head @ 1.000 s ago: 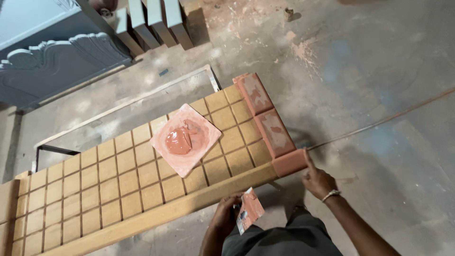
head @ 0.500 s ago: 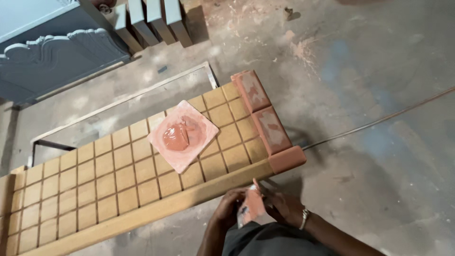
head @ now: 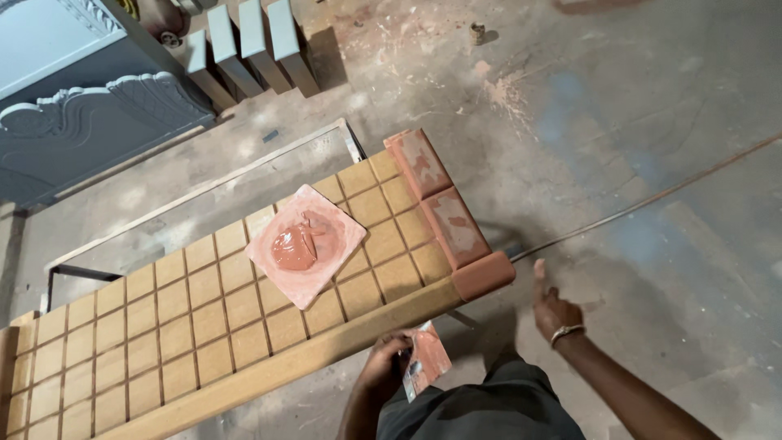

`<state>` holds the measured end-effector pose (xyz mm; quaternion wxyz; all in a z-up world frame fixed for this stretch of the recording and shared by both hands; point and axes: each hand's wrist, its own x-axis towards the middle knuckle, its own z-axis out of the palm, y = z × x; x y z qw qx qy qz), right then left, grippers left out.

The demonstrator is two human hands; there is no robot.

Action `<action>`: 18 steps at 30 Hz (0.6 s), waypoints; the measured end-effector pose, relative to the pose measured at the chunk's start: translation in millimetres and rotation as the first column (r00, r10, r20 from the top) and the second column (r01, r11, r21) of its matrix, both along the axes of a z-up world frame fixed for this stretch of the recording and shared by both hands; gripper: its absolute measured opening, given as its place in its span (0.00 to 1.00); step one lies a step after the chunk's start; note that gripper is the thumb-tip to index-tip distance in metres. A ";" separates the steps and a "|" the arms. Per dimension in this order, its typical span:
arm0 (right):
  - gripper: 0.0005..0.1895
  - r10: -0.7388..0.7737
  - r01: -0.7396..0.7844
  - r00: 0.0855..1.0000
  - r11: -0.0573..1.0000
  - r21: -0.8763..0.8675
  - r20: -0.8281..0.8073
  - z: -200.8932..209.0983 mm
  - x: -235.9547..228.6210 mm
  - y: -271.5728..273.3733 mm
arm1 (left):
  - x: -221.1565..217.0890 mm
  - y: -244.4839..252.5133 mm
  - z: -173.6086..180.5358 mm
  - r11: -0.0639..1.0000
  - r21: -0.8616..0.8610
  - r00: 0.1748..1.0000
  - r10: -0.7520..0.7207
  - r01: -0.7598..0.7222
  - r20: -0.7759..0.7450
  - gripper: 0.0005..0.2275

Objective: The person applies a pink paste to the edges and corners of a wooden furniture frame using a small card. They repeatedly scoop paste from a square container and smooth it along the frame's perimeter.

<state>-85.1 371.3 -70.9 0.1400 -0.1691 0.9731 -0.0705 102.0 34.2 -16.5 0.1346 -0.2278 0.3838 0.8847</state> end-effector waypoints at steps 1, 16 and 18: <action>0.49 -0.074 0.077 0.995 0.996 -0.051 0.062 13.5 -3.1 4.9 | -0.1 2.8 2.6 1.000 0.000 1.000 -0.030 0.030 -0.001 0.12; 0.44 0.600 -0.325 0.735 0.721 -0.612 0.316 246.8 42.7 -20.3 | -27.3 37.7 86.4 0.867 -0.484 0.938 -0.259 0.120 -0.230 0.12; 0.44 0.584 -0.354 0.744 0.757 -0.549 0.326 261.7 46.1 -30.3 | -24.1 46.5 94.9 0.934 -0.323 0.954 -0.222 0.149 -0.203 0.10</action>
